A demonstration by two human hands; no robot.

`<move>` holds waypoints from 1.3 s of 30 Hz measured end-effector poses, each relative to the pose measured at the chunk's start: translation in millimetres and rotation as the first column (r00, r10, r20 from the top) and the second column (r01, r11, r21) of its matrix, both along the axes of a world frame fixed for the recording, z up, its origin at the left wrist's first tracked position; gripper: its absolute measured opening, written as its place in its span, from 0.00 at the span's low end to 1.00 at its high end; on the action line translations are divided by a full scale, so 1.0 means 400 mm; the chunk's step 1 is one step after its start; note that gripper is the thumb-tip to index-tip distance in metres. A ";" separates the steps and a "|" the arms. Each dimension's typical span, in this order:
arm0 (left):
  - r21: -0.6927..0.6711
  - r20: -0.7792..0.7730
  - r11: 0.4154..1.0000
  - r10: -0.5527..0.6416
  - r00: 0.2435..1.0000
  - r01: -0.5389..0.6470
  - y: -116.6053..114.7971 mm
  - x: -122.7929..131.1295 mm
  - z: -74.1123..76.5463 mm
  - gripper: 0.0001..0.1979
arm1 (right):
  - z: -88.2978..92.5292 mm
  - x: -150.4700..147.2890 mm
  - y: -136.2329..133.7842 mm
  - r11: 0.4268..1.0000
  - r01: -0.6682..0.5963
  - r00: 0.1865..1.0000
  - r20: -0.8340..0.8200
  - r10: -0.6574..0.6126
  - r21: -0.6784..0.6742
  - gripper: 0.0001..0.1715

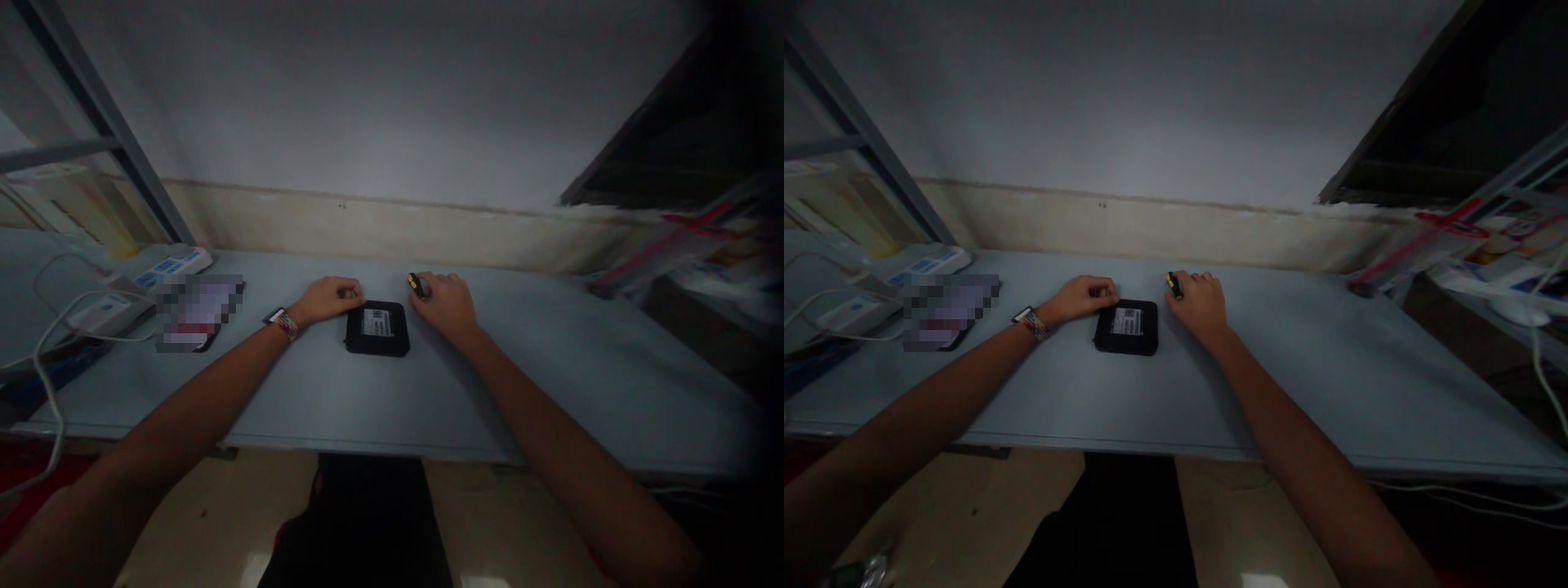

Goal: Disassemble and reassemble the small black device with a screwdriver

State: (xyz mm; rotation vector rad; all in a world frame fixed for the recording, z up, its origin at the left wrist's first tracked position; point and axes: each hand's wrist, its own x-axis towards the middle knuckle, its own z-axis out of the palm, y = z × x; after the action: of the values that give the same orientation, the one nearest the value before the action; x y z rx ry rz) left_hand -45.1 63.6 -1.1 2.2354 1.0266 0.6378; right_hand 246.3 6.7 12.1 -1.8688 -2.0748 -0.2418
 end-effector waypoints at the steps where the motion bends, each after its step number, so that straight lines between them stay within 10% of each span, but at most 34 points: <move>1: -0.026 0.016 0.999 -0.020 1.000 0.020 0.003 0.000 -0.002 0.17 | 0.001 0.000 0.001 1.000 -0.001 1.000 0.007 0.001 -0.006 0.27; 17: -0.183 0.125 0.953 -0.222 0.967 0.243 -0.003 -0.001 0.004 0.18 | 0.029 -0.022 -0.023 0.999 0.029 0.969 -0.244 -0.038 -0.040 0.26; 22: -0.186 0.142 0.947 -0.238 0.961 0.263 -0.003 -0.002 0.006 0.16 | 0.046 -0.027 -0.033 0.980 -0.150 0.690 -0.695 0.200 0.134 0.34; 30: -0.190 0.144 0.946 -0.239 0.960 0.264 0.000 -0.003 -0.001 0.18 | 0.043 -0.089 -0.058 0.949 -0.238 0.406 -0.866 0.290 0.206 0.30; 39: -0.182 0.171 0.942 -0.252 0.952 0.282 -0.004 -0.001 -0.002 0.15 | 0.039 -0.130 -0.095 0.909 -0.152 0.532 -0.743 0.406 0.388 0.37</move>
State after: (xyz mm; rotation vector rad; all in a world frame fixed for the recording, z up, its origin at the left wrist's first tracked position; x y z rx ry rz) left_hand -45.5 62.2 -1.9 2.0646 0.6662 0.5394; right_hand 194.4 -31.4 27.6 -1.0864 -1.5124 0.3539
